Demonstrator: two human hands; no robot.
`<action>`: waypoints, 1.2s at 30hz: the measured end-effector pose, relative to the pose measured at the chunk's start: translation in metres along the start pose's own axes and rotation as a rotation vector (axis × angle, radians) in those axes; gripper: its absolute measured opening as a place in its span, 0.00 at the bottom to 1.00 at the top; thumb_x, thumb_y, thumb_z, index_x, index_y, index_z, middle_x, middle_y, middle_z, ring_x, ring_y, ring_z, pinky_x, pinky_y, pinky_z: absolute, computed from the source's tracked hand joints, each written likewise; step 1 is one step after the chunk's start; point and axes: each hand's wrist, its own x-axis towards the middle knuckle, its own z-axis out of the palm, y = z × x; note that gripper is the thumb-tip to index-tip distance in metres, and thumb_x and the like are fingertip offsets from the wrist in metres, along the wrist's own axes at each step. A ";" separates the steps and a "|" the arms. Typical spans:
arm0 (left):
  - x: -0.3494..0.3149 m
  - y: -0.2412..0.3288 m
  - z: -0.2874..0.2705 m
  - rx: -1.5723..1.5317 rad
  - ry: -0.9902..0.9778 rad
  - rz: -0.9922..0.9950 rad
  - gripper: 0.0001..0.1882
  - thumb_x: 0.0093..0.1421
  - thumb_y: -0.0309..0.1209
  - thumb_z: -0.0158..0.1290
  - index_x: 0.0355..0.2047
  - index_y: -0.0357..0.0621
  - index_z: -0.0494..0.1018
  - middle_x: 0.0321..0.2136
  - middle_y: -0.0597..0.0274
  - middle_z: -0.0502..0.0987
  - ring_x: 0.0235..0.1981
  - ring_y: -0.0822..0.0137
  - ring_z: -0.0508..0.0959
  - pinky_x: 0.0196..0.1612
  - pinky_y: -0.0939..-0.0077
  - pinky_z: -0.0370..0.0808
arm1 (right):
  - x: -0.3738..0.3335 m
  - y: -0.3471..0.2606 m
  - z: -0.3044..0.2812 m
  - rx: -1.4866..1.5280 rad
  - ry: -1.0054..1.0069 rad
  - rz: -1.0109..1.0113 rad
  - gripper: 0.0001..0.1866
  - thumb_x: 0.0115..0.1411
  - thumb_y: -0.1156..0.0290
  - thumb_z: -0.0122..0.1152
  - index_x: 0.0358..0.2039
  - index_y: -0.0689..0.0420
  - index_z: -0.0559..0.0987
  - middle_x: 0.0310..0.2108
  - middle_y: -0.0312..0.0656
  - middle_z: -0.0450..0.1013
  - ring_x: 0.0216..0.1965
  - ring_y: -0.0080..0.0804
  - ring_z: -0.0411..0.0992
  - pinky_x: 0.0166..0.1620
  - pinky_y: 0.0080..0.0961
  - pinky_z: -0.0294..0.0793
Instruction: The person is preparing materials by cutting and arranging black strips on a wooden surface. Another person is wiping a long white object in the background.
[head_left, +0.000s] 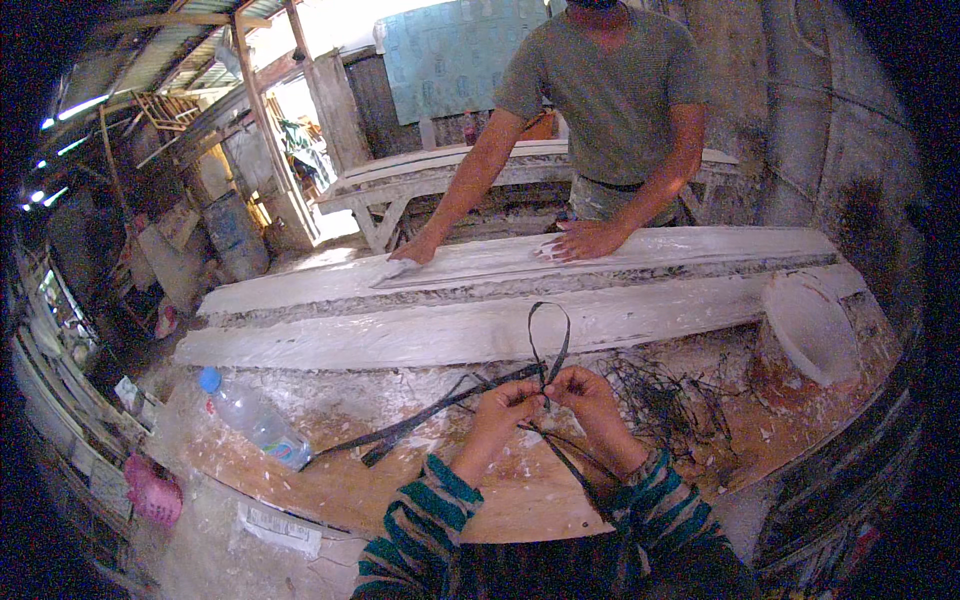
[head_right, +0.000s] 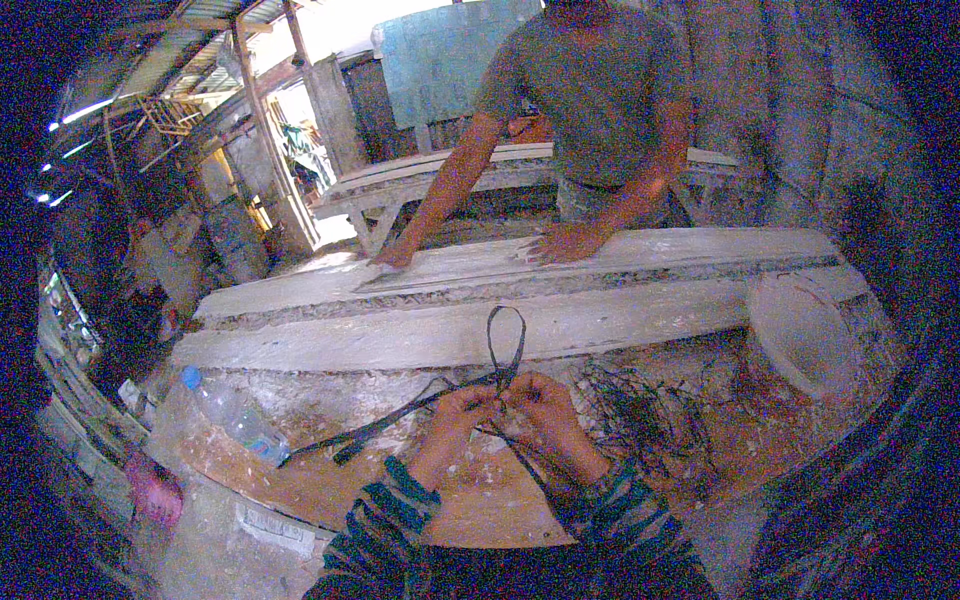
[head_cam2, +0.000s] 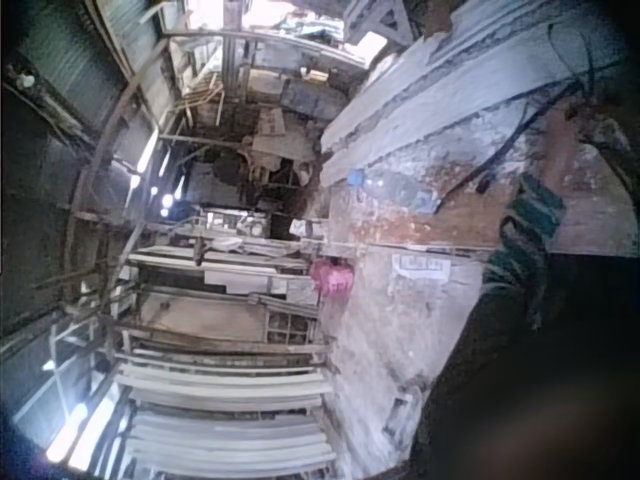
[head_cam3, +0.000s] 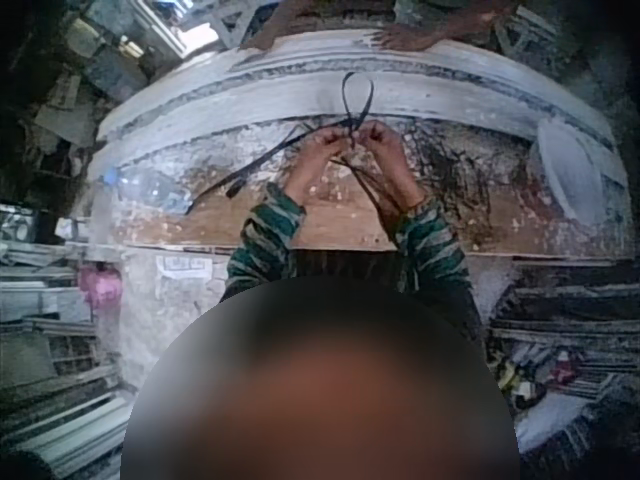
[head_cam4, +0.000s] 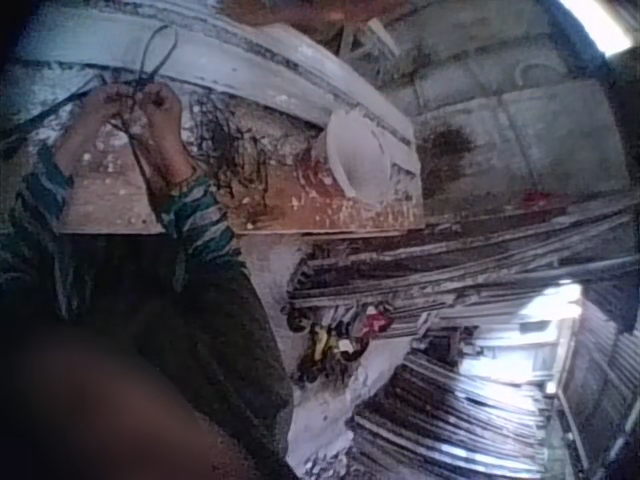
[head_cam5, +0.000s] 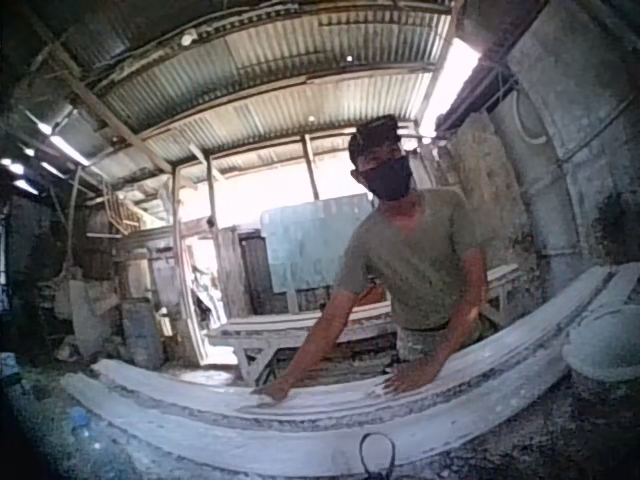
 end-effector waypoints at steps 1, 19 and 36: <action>-0.001 0.001 0.000 0.025 -0.003 0.020 0.08 0.53 0.28 0.51 0.34 0.39 0.72 0.22 0.71 0.73 0.22 0.80 0.68 0.25 0.86 0.64 | 0.001 0.003 -0.001 0.000 0.006 -0.001 0.05 0.48 0.77 0.58 0.23 0.56 0.70 0.22 0.29 0.66 0.26 0.17 0.63 0.33 0.15 0.62; 0.000 0.005 -0.006 0.129 -0.072 0.081 0.08 0.53 0.30 0.53 0.32 0.39 0.73 0.24 0.68 0.75 0.22 0.80 0.70 0.24 0.87 0.66 | 0.006 0.018 -0.004 -0.053 -0.030 -0.130 0.05 0.51 0.74 0.57 0.24 0.57 0.70 0.24 0.32 0.68 0.27 0.19 0.65 0.33 0.17 0.65; -0.001 0.007 -0.005 -0.284 0.066 -0.037 0.06 0.53 0.32 0.52 0.28 0.43 0.72 0.20 0.70 0.71 0.20 0.79 0.68 0.23 0.87 0.65 | -0.009 -0.008 0.009 -0.664 0.039 -0.721 0.11 0.40 0.77 0.61 0.28 0.53 0.75 0.27 0.41 0.69 0.29 0.39 0.68 0.33 0.30 0.66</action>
